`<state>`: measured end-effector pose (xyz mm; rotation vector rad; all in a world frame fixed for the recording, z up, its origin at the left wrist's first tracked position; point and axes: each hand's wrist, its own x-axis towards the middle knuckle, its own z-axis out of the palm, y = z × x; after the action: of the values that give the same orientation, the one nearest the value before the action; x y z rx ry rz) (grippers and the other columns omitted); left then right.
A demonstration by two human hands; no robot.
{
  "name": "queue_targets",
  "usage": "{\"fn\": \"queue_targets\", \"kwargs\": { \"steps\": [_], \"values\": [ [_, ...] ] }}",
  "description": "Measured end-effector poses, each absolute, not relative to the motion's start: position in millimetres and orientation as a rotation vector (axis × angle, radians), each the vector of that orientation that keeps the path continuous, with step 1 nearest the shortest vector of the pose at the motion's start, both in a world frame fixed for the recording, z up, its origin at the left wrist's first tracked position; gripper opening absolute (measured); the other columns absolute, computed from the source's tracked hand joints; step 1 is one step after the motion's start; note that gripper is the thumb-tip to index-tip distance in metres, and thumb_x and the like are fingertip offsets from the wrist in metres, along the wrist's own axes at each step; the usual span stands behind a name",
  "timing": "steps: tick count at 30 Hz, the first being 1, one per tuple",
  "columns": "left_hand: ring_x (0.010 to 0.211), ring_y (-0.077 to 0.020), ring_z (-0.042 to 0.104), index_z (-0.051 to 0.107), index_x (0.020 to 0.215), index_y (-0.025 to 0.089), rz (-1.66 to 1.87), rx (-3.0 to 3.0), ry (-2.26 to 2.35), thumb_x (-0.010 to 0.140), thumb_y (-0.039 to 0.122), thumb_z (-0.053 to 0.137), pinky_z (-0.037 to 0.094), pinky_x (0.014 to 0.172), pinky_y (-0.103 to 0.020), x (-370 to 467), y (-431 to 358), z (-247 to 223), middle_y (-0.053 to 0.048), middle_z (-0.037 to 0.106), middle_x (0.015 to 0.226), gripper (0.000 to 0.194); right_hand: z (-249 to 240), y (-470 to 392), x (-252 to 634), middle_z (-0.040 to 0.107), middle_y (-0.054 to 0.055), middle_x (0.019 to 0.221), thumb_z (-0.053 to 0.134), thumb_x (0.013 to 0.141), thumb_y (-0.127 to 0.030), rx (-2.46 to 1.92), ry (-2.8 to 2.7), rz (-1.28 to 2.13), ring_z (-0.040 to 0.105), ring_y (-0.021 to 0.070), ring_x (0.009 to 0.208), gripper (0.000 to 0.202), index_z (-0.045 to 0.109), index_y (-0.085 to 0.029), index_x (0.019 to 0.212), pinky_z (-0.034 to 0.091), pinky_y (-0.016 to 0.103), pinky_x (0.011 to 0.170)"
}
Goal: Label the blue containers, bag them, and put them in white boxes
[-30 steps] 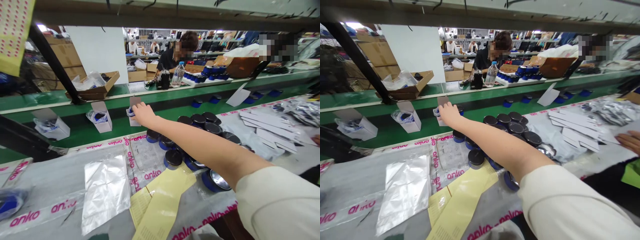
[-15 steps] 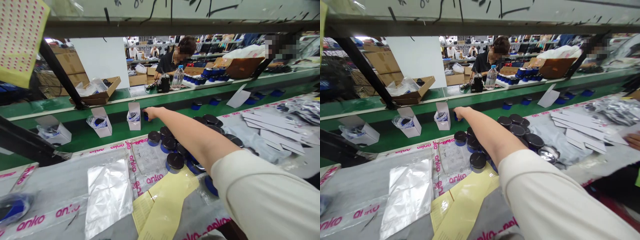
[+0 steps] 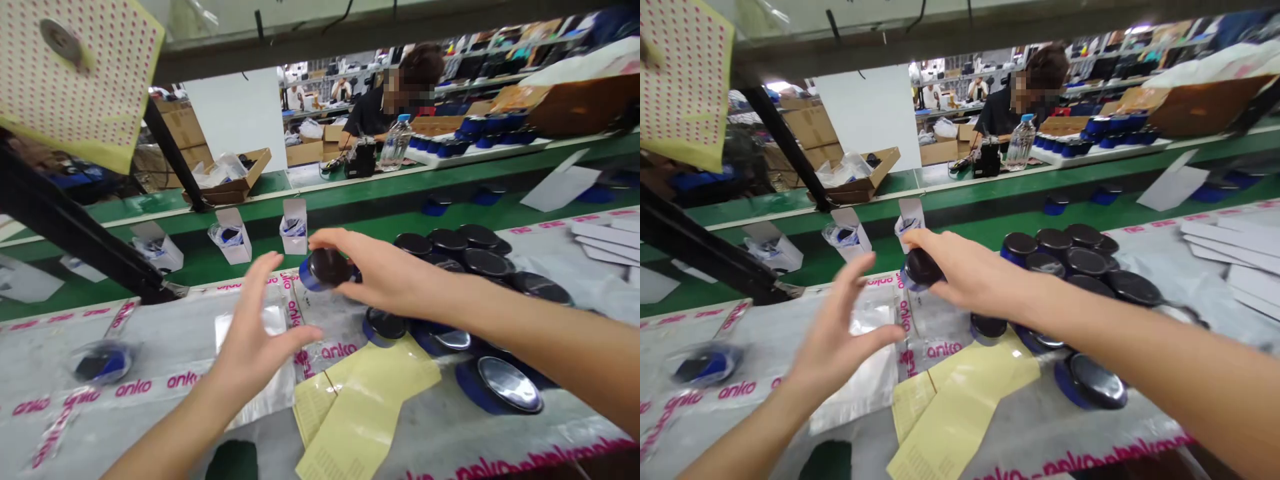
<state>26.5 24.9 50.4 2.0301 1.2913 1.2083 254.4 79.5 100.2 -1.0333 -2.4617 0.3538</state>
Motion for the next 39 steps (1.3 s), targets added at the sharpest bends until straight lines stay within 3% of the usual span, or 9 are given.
{"fn": "queue_targets", "kwargs": {
  "steps": [2,10,18,23,26,29,31,35,39],
  "values": [
    [0.143,-0.0349,0.045,0.045,0.147,0.033,1.147,1.943,1.192,0.068,0.045,0.09,0.039,0.117,-0.053,37.3,24.1,43.0,-0.008,0.048,0.155,0.091,82.9,54.3,251.6,0.067,0.007,0.129,0.067,0.083,-0.017,-1.002,-2.354,0.415,0.066,0.0264,0.112,0.057,0.051,-0.027,0.136,0.057,0.042,0.093],
    [0.125,-0.0305,0.062,0.068,0.121,0.027,1.139,1.36,0.846,0.055,0.024,0.097,0.049,0.109,-0.045,48.3,22.7,7.2,-0.006,0.071,0.126,0.073,5.7,3.6,235.0,0.041,0.014,0.157,0.055,0.094,-0.017,-0.997,-2.058,0.457,0.045,0.0291,0.144,0.064,0.041,-0.031,0.154,0.055,0.049,0.105],
    [0.117,-0.0285,0.066,0.069,0.121,0.023,1.137,1.25,0.809,0.055,0.024,0.098,0.056,0.098,-0.04,34.8,24.0,-7.0,-0.009,0.071,0.124,0.072,17.9,-17.8,254.1,0.039,0.003,0.162,0.059,0.094,-0.017,-0.774,-2.181,0.557,0.042,0.0305,0.146,0.028,0.076,-0.036,0.108,0.056,0.05,0.103],
    [0.115,-0.0269,0.066,0.068,0.118,0.024,1.171,1.321,0.785,0.053,0.025,0.099,0.056,0.096,-0.038,34.9,26.5,-4.4,-0.008,0.071,0.121,0.072,14.1,-12.5,248.2,0.04,0.017,0.16,0.061,0.096,-0.029,-1.004,-2.097,0.306,0.037,0.036,0.149,0.053,0.05,-0.027,0.148,0.048,0.063,0.109],
    [0.118,-0.0261,0.065,0.066,0.119,0.024,1.237,1.363,0.875,0.061,0.029,0.095,0.053,0.101,-0.039,31.8,31.1,-5.4,-0.008,0.07,0.122,0.065,14.9,-18.4,240.2,0.038,0.016,0.161,0.065,0.093,-0.039,-0.826,-2.252,0.24,0.024,0.0415,0.153,0.036,0.066,-0.024,0.126,0.041,0.07,0.111],
    [0.127,-0.0285,0.059,0.061,0.126,0.025,1.24,1.454,0.966,0.067,0.032,0.092,0.049,0.107,-0.042,26.2,37.1,-9.9,-0.01,0.065,0.132,0.067,18.2,-27.8,248.4,0.061,0.01,0.142,0.062,0.096,-0.029,-0.662,-2.256,0.336,0.048,0.0326,0.14,0.01,0.071,-0.026,0.094,0.049,0.054,0.109],
    [0.135,-0.0303,0.052,0.055,0.135,0.028,1.149,1.595,0.956,0.072,0.035,0.088,0.045,0.111,-0.045,24.5,39.4,-13.8,-0.011,0.057,0.145,0.071,14.7,-31.2,260.1,0.073,0.009,0.115,0.061,0.096,-0.019,-0.825,-2.121,0.361,0.068,0.0239,0.111,0.012,0.069,-0.026,0.098,0.06,0.039,0.09],
    [0.141,-0.0316,0.046,0.051,0.141,0.03,0.84,1.973,0.98,0.09,0.032,0.07,0.034,0.119,-0.051,29.0,39.4,-16.2,-0.01,0.052,0.15,0.054,-5.5,-38.9,276.6,0.071,0.0,0.082,0.059,0.095,-0.014,-1.045,-2.089,0.503,0.067,0.0148,0.069,0.021,0.065,-0.026,0.111,0.055,0.027,0.06],
    [0.15,-0.0366,0.032,0.045,0.146,0.03,0.586,2.146,1.188,0.095,0.019,0.057,0.019,0.121,-0.065,32.6,30.0,0.7,-0.011,0.042,0.159,0.054,-22.0,-57.6,273.1,0.069,0.005,0.089,0.061,0.097,-0.022,-0.928,-2.223,0.484,0.065,0.0182,0.081,0.01,0.068,-0.021,0.103,0.055,0.032,0.071]
  ]
}}
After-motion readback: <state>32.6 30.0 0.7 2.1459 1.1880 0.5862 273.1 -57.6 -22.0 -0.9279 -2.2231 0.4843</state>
